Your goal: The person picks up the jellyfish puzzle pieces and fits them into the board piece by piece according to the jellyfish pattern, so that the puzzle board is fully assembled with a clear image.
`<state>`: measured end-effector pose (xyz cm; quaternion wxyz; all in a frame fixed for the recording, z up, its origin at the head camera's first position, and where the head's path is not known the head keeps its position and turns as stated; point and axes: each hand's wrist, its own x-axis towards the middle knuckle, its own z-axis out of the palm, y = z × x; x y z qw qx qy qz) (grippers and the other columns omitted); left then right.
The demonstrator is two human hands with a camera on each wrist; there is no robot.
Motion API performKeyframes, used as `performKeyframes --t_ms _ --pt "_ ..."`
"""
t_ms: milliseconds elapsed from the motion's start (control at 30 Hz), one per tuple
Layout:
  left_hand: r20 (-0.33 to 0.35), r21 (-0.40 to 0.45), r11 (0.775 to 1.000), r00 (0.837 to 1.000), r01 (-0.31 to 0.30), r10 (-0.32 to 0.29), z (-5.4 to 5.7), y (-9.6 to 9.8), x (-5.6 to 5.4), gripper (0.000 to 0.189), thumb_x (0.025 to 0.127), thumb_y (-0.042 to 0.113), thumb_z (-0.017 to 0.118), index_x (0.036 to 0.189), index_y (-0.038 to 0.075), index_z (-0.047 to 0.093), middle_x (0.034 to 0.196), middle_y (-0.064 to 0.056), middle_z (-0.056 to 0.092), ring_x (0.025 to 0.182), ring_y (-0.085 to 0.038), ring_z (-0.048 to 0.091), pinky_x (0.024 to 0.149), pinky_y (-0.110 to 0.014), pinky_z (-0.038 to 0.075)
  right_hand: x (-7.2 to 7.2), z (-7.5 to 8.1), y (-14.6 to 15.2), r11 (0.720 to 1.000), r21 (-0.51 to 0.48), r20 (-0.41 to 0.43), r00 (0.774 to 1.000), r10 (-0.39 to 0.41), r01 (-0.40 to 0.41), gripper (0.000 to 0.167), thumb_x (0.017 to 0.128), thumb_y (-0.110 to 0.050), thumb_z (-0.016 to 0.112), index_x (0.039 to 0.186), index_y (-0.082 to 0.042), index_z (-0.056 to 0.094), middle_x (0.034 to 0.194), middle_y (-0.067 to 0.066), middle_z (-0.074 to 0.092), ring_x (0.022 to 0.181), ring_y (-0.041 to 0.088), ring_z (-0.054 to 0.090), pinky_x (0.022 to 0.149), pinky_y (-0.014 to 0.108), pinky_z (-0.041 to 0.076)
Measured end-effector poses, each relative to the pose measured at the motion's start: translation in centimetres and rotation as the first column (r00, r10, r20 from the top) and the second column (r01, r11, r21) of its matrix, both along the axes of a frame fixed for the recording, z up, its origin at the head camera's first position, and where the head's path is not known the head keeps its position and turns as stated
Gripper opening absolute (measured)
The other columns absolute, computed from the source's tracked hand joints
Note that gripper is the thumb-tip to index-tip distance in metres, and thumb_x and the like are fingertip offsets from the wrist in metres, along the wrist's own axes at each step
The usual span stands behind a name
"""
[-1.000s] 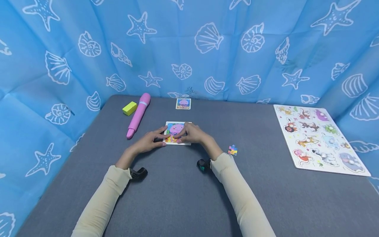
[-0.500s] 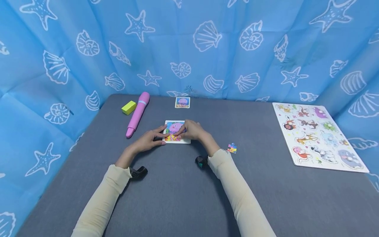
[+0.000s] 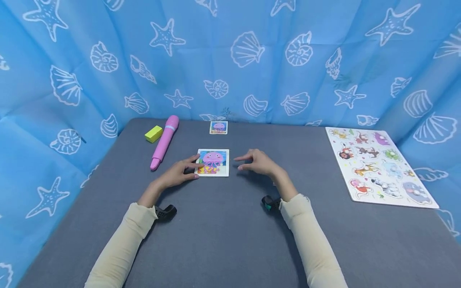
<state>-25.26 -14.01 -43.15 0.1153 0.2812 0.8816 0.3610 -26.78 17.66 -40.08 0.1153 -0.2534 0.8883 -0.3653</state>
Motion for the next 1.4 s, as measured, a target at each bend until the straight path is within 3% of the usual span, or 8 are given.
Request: performKeyframes --t_ms 133,200,300,400,500,800,933,1400 --pt "-0.008 -0.022 1.0 1.0 0.012 -0.012 0.1 0.4 -0.1 0.048 0.089 0.024 0.061 0.134 0.016 0.049 0.153 -0.012 0.018 0.141 -0.033 0.014 0.111 -0.054 0.018 1.5 0.2 3.9 0.995 0.029 0.014 0.995 -0.099 0.098 0.035 0.082 -0.019 0.068 0.115 -0.008 0.065 0.075 0.012 0.052 0.07 0.022 0.037 0.065 0.034 0.036" --pt "-0.016 -0.026 0.999 1.0 0.02 -0.02 0.1 0.6 -0.1 0.047 0.089 0.024 0.06 0.134 0.017 0.048 0.154 -0.013 0.017 0.142 -0.034 0.013 0.111 -0.055 0.018 2.0 0.1 5.7 0.99 0.039 0.032 0.99 -0.137 0.135 0.036 0.083 -0.019 0.068 0.117 -0.008 0.064 0.071 0.007 0.041 0.071 0.023 0.037 0.065 0.033 0.033" --pt "-0.032 -0.026 0.999 0.999 0.036 -0.037 -0.1 0.8 -0.2 0.045 0.089 0.024 0.06 0.133 0.017 0.05 0.154 -0.015 0.015 0.142 -0.033 0.01 0.111 -0.055 0.015 2.9 0.0 8.1 0.985 0.04 0.037 0.984 -0.172 0.171 0.038 0.082 -0.021 0.069 0.117 -0.006 0.064 0.075 0.007 0.048 0.081 0.03 0.045 0.069 0.035 0.038" --pt "-0.036 -0.014 0.999 0.998 0.051 -0.052 -0.4 0.9 -0.2 0.042 0.089 0.024 0.06 0.13 0.016 0.053 0.154 -0.016 0.015 0.142 -0.032 0.009 0.113 -0.054 0.012 3.8 -0.2 9.8 0.979 0.053 0.029 0.979 -0.2 0.199 0.039 0.079 -0.022 0.072 0.114 -0.005 0.066 0.076 0.008 0.05 0.079 0.025 0.045 0.065 0.03 0.037" --pt "-0.036 0.006 0.999 0.998 0.048 -0.048 -0.5 0.9 -0.1 0.04 0.089 0.021 0.06 0.128 0.014 0.055 0.153 -0.017 0.015 0.142 -0.033 0.009 0.113 -0.055 0.008 4.4 -0.3 11.0 0.975 0.074 0.008 0.978 -0.209 0.208 0.039 0.076 -0.02 0.075 0.11 -0.004 0.067 0.072 0.007 0.045 0.065 0.014 0.029 0.057 0.026 0.028" --pt "-0.041 -0.001 0.998 0.997 0.06 -0.06 -0.6 0.9 0.0 0.038 0.089 0.02 0.06 0.127 0.014 0.056 0.153 -0.018 0.016 0.142 -0.034 0.01 0.113 -0.055 0.007 6.3 -0.7 11.1 0.957 0.17 -0.13 0.967 -0.217 0.237 0.041 0.068 -0.025 0.08 0.102 -0.004 0.071 0.071 0.005 0.048 0.061 0.01 0.029 0.056 0.023 0.025" --pt "-0.045 0.002 0.997 0.996 0.074 -0.074 -0.6 1.2 -0.2 0.038 0.09 0.019 0.059 0.127 0.014 0.056 0.153 -0.018 0.016 0.142 -0.035 0.01 0.113 -0.056 0.007 6.4 -1.1 10.7 0.956 0.17 -0.158 0.964 -0.214 0.24 0.041 0.068 -0.023 0.081 0.103 -0.004 0.071 0.071 0.005 0.047 0.06 0.01 0.027 0.055 0.022 0.025" --pt "-0.048 0.006 0.997 0.996 0.074 -0.073 -0.5 1.0 0.0 0.037 0.09 0.02 0.058 0.127 0.015 0.056 0.153 -0.018 0.017 0.142 -0.035 0.01 0.112 -0.058 0.009 4.2 -2.4 10.3 0.976 0.074 -0.221 0.958 -0.184 0.204 0.026 0.07 -0.024 0.08 0.09 -0.008 0.073 0.075 0.003 0.052 0.064 0.008 0.035 0.058 0.023 0.03"
